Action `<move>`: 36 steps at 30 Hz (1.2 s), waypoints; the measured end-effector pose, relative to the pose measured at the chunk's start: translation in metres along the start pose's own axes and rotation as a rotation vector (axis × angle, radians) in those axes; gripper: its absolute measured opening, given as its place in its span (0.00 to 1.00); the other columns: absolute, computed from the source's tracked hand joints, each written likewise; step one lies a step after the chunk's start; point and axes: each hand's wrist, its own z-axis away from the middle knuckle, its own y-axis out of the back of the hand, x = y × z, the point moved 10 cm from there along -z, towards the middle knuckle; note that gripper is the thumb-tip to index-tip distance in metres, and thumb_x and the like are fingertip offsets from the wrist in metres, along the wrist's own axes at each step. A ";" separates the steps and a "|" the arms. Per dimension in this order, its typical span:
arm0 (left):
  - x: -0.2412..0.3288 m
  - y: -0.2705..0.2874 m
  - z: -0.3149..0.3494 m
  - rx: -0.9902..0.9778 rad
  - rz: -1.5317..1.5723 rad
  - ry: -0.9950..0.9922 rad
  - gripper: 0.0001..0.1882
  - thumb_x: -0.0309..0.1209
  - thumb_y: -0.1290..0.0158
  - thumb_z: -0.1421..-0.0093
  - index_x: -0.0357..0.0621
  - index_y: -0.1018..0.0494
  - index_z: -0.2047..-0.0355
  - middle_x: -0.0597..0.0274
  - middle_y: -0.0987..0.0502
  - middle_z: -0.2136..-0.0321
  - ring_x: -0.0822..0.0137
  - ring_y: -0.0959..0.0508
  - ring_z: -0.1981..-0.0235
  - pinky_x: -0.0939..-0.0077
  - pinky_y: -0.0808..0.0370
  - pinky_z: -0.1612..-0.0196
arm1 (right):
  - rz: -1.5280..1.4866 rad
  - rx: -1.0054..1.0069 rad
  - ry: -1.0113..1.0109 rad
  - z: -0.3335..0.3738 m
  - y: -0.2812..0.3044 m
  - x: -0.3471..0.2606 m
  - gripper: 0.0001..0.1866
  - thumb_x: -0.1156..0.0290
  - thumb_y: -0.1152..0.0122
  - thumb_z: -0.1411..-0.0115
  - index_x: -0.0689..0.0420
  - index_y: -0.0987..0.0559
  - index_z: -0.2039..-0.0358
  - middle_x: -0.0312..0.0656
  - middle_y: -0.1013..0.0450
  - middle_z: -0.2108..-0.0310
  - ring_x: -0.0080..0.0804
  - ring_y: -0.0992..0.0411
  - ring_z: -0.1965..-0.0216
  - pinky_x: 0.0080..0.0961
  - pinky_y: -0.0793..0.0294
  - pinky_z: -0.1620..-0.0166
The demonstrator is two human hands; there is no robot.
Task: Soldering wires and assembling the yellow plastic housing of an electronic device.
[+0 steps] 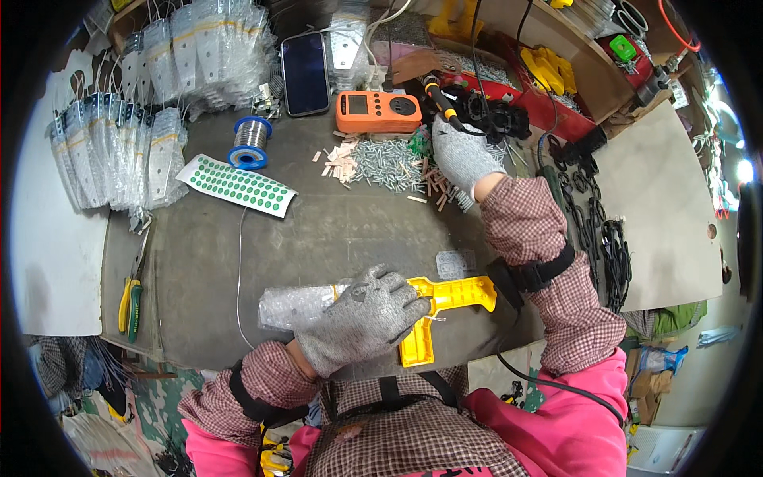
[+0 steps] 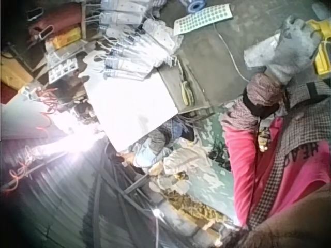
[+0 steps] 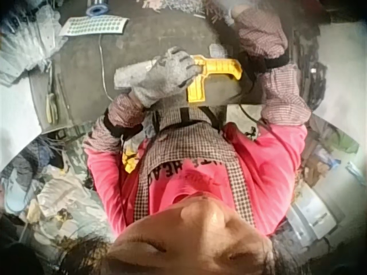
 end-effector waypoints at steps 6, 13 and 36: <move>0.003 -0.001 0.000 -0.014 0.002 0.013 0.18 0.35 0.44 0.44 0.46 0.23 0.53 0.62 0.21 0.61 0.60 0.23 0.56 0.57 0.31 0.45 | -0.539 -0.136 -0.256 0.015 0.032 0.051 0.17 0.68 0.40 0.45 0.60 0.27 0.56 0.56 0.23 0.63 0.54 0.22 0.61 0.46 0.22 0.58; -0.017 -0.002 0.011 0.086 0.086 0.113 0.14 0.35 0.44 0.41 0.45 0.23 0.56 0.60 0.22 0.63 0.58 0.24 0.57 0.57 0.32 0.47 | -0.616 -0.017 -0.257 0.116 0.064 0.052 0.18 0.70 0.36 0.46 0.54 0.22 0.53 0.50 0.23 0.59 0.50 0.23 0.59 0.41 0.23 0.58; -0.056 0.008 0.021 0.310 0.419 0.421 0.12 0.32 0.43 0.41 0.42 0.27 0.58 0.52 0.23 0.63 0.49 0.23 0.59 0.57 0.26 0.55 | -0.921 -0.191 0.177 0.194 0.131 -0.074 0.17 0.72 0.36 0.49 0.52 0.23 0.56 0.44 0.28 0.63 0.48 0.24 0.64 0.39 0.23 0.63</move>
